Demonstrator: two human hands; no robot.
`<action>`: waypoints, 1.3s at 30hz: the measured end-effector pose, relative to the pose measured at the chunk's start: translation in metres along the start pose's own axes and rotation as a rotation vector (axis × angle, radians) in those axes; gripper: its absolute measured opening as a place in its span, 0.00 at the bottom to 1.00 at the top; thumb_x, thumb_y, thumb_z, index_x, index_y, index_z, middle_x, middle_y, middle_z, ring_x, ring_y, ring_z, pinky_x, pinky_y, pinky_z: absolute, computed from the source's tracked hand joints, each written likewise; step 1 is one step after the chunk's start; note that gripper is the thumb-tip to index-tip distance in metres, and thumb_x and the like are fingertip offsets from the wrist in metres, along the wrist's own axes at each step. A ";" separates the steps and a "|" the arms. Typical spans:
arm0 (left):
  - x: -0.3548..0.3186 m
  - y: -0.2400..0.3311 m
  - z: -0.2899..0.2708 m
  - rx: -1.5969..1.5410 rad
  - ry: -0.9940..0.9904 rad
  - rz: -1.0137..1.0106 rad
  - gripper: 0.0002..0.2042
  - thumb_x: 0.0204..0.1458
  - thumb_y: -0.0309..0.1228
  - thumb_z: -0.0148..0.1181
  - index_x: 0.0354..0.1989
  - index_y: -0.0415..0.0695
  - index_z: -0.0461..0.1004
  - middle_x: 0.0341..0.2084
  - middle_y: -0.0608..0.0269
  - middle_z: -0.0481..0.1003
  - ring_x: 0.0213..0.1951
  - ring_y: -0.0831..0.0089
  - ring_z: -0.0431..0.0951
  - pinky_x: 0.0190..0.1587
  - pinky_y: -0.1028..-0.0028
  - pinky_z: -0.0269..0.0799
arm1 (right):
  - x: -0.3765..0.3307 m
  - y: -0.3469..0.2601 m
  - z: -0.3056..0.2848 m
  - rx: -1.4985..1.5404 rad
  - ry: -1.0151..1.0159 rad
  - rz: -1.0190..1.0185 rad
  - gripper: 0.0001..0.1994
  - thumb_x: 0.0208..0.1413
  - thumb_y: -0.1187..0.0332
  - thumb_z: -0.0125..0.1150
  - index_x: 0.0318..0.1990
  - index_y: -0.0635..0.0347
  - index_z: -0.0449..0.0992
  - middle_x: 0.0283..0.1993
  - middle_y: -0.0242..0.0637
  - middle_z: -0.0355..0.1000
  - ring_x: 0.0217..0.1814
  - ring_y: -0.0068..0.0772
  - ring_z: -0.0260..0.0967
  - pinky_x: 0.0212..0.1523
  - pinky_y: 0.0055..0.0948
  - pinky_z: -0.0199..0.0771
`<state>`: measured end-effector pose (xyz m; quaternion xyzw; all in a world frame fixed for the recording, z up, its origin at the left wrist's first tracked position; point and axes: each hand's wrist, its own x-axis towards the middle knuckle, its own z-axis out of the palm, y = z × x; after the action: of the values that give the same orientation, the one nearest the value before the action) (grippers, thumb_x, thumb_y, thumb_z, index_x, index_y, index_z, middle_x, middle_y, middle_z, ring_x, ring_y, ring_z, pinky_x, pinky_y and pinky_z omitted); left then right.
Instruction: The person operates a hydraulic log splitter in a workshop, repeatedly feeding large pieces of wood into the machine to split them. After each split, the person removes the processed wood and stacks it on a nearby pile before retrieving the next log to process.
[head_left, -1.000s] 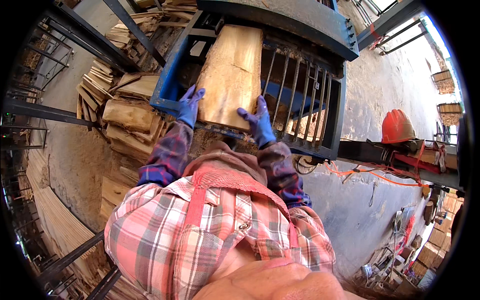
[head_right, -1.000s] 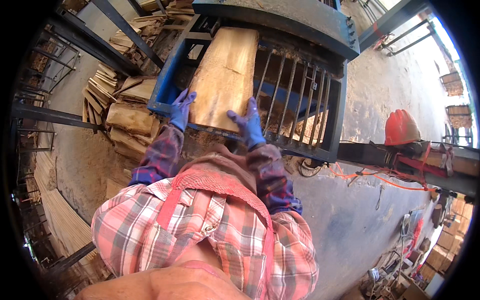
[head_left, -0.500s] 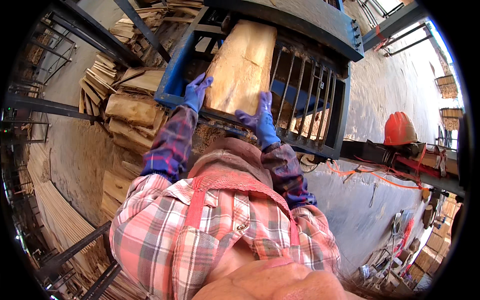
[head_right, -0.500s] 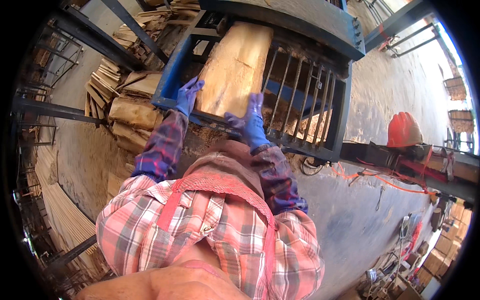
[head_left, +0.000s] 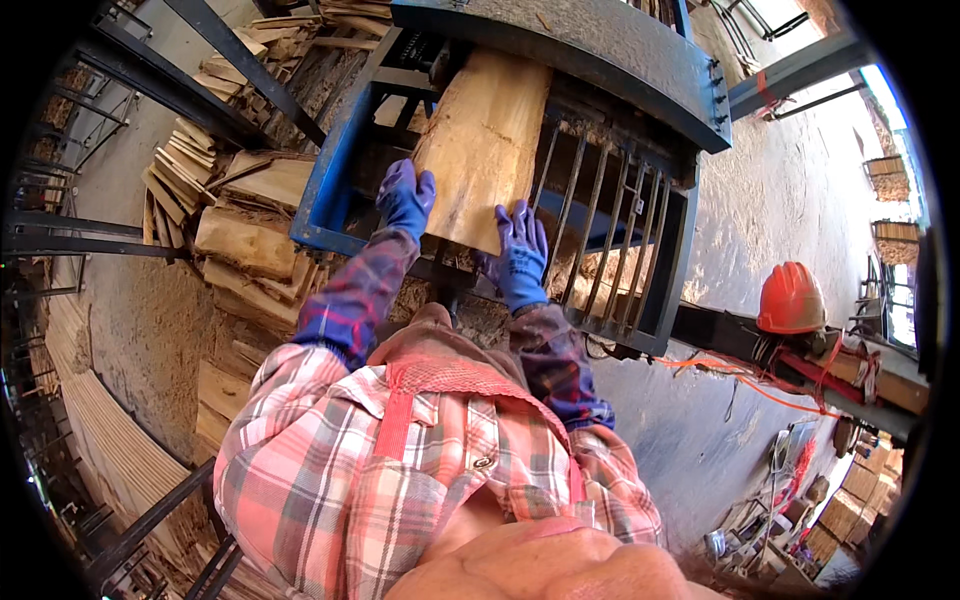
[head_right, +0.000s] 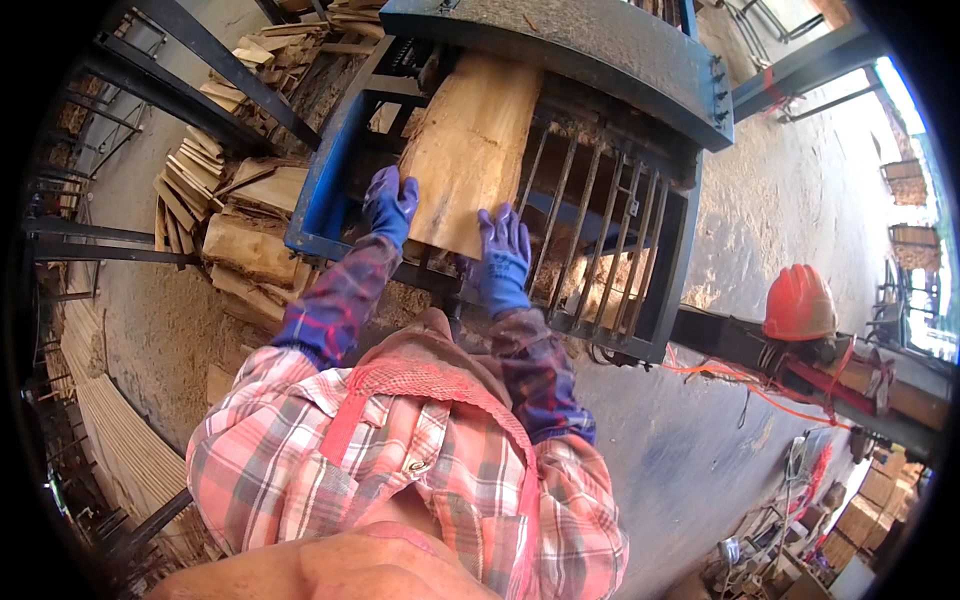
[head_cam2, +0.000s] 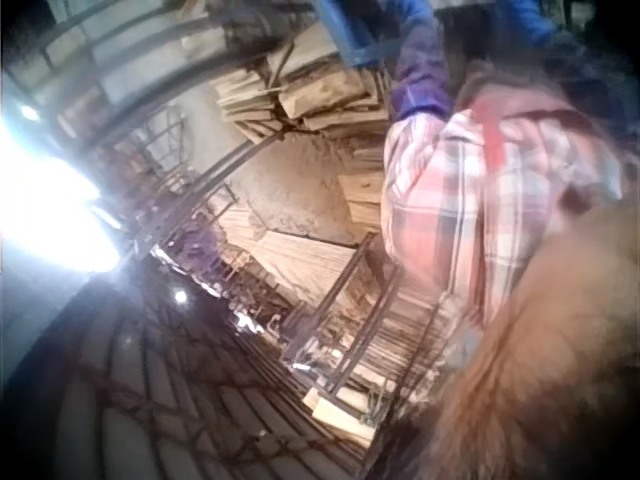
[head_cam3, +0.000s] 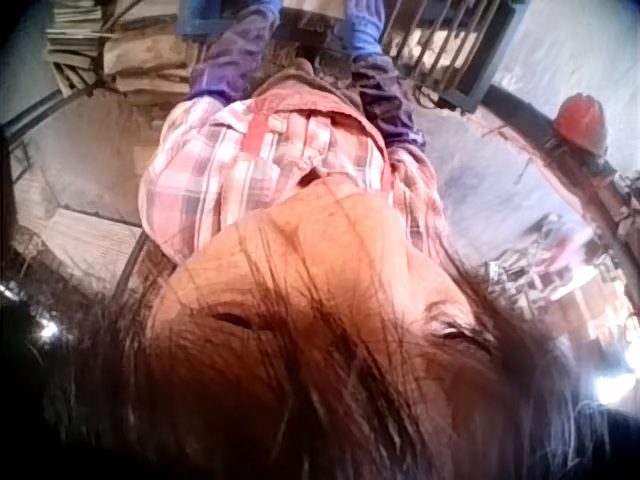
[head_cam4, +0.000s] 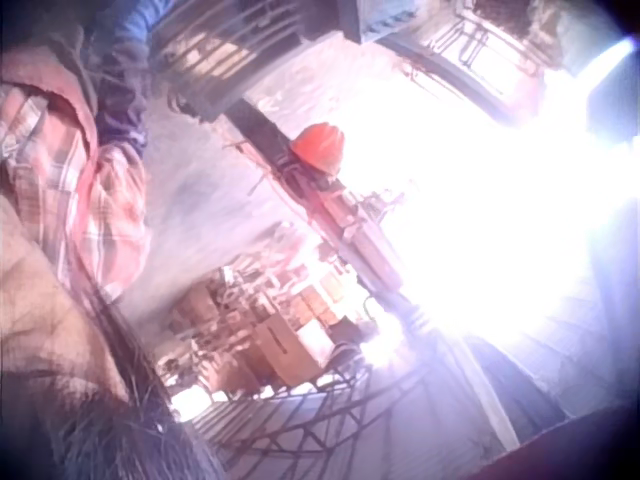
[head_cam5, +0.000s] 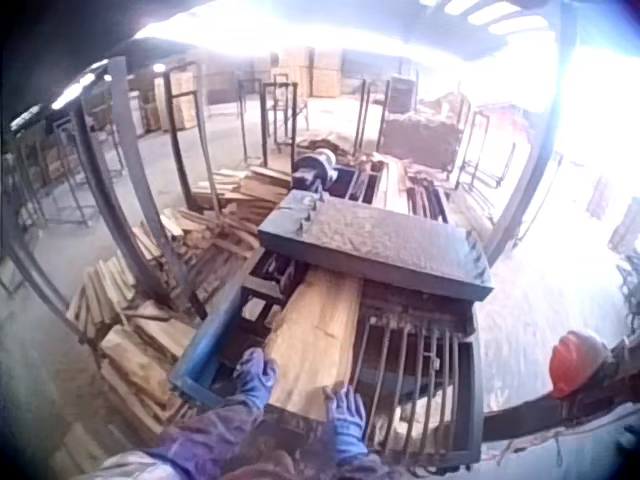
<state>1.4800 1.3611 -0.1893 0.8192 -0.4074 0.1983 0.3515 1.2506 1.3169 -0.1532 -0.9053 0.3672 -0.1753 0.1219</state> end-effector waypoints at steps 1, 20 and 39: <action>0.012 0.000 0.008 0.005 -0.031 -0.016 0.15 0.48 0.40 0.61 0.30 0.38 0.72 0.31 0.47 0.74 0.36 0.49 0.76 0.36 0.55 0.71 | 0.011 0.005 0.001 -0.015 0.004 -0.024 0.42 0.39 0.50 0.71 0.64 0.54 0.63 0.70 0.56 0.51 0.71 0.53 0.52 0.70 0.44 0.48; -0.138 -0.119 -0.206 -0.503 0.325 -0.624 0.14 0.61 0.36 0.55 0.48 0.40 0.74 0.42 0.63 0.75 0.43 0.71 0.75 0.51 0.70 0.71 | 0.002 -0.131 -0.039 0.933 -0.873 -0.470 0.19 0.50 0.64 0.70 0.47 0.65 0.77 0.48 0.44 0.76 0.54 0.39 0.72 0.56 0.36 0.71; -0.425 -0.102 -0.357 -0.914 0.492 -1.163 0.15 0.61 0.38 0.54 0.47 0.39 0.74 0.38 0.62 0.76 0.41 0.74 0.75 0.46 0.72 0.72 | -0.207 -0.356 0.082 0.549 -2.028 -0.702 0.24 0.60 0.52 0.58 0.50 0.67 0.75 0.45 0.39 0.74 0.47 0.26 0.69 0.50 0.26 0.68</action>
<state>1.2984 1.8917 -0.2513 0.6075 0.1360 -0.0296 0.7821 1.3672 1.7207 -0.1505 -0.6252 -0.2314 0.5471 0.5063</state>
